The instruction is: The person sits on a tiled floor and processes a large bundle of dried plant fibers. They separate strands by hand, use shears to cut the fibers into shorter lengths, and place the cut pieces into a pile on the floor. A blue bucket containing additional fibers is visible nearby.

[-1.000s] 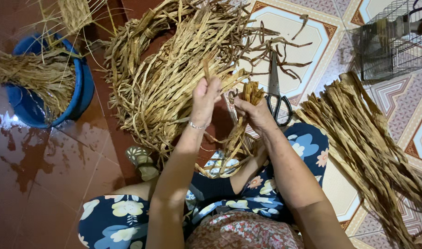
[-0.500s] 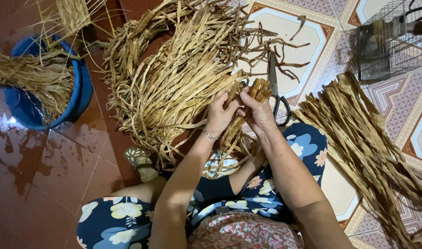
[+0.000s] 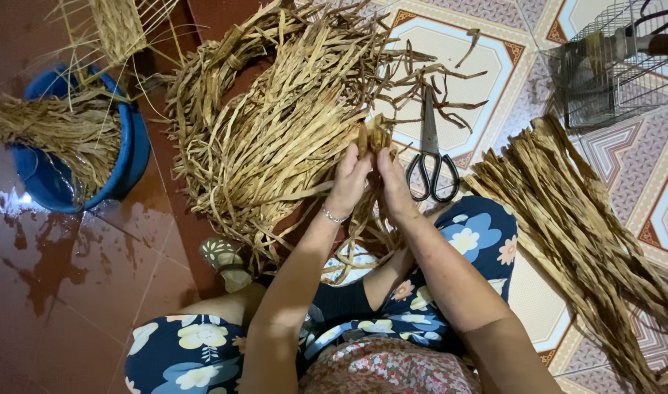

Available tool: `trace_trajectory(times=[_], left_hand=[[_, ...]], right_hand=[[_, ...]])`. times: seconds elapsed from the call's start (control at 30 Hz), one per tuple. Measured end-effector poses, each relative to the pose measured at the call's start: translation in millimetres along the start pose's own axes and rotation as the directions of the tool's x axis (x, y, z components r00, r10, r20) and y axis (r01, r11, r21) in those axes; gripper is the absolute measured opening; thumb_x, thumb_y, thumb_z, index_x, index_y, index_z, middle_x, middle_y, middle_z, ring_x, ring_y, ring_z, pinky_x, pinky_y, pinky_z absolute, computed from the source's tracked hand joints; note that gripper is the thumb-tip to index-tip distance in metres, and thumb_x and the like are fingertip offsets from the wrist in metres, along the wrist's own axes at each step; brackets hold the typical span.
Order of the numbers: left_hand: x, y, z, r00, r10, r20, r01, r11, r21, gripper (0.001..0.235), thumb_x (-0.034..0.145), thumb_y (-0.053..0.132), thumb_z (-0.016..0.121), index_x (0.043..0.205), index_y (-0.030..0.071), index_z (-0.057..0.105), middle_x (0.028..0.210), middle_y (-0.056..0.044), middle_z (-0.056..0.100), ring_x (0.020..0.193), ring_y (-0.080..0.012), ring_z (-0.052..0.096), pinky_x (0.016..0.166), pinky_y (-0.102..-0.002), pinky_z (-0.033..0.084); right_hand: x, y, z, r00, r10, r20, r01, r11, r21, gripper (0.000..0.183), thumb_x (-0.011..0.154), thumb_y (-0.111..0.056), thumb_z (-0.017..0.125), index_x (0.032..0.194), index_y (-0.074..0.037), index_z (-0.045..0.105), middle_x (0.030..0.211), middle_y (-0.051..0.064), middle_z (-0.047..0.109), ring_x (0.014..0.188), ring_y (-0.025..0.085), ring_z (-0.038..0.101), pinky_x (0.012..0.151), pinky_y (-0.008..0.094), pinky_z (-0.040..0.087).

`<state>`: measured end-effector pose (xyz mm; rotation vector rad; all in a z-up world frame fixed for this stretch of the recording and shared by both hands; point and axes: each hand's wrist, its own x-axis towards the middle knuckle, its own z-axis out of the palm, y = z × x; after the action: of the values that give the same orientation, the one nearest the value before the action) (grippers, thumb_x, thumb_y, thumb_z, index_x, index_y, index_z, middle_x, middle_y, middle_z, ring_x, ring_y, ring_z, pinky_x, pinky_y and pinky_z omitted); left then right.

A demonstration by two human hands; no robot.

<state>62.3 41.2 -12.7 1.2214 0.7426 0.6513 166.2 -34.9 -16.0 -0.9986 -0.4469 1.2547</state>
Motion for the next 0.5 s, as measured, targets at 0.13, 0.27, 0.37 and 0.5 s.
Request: trace_trajectory(times=[0.13,0.27,0.37,0.5], left_hand=[[-8,15,-3,0.978,-0.013,0.207,-0.014,0.991,0.132,0.053,0.081,0.007,0.059,0.131,0.0,0.045,0.108,-0.008,0.051,0.101,-0.02,0.052,0.09,-0.035,0.052],[-8,22,5,0.969,0.123,0.213,-0.205,0.881,0.426,0.073,0.08,0.011,0.064,0.146,-0.003,0.035,0.13,-0.016,0.035,0.126,-0.0275,0.04,0.113,-0.041,0.039],[-8,18,9,0.966,0.122,0.228,-0.203,0.904,0.376,0.067,0.089,0.012,0.063,0.148,-0.004,0.035,0.142,-0.017,0.033,0.139,-0.0276,0.034,0.12,-0.043,0.03],[-12,1,10,0.98,0.114,0.164,-0.163,0.931,0.327,0.048,0.099,0.015,0.061,0.14,-0.004,0.044,0.133,-0.014,0.042,0.13,-0.0241,0.044,0.114,-0.039,0.037]], right_hand=[[1,-7,4,0.995,0.102,0.007,-0.103,0.992,0.072,0.072,0.098,-0.065,0.044,0.136,-0.004,0.054,0.122,0.008,0.062,0.113,0.02,0.057,0.1,0.036,0.048],[-1,-17,8,0.991,0.12,0.053,-0.128,0.967,0.22,0.082,0.09,-0.074,0.039,0.137,-0.008,0.051,0.13,0.008,0.06,0.123,0.021,0.057,0.108,0.039,0.045],[-1,-22,6,0.996,0.041,0.078,-0.064,0.949,0.31,0.087,0.095,-0.077,0.039,0.138,-0.002,0.052,0.133,0.013,0.059,0.124,0.025,0.056,0.111,0.041,0.044],[0,-25,4,0.995,0.041,0.091,-0.074,0.916,0.394,0.087,0.099,-0.074,0.034,0.139,0.0,0.053,0.134,0.016,0.059,0.125,0.029,0.055,0.113,0.045,0.041]])
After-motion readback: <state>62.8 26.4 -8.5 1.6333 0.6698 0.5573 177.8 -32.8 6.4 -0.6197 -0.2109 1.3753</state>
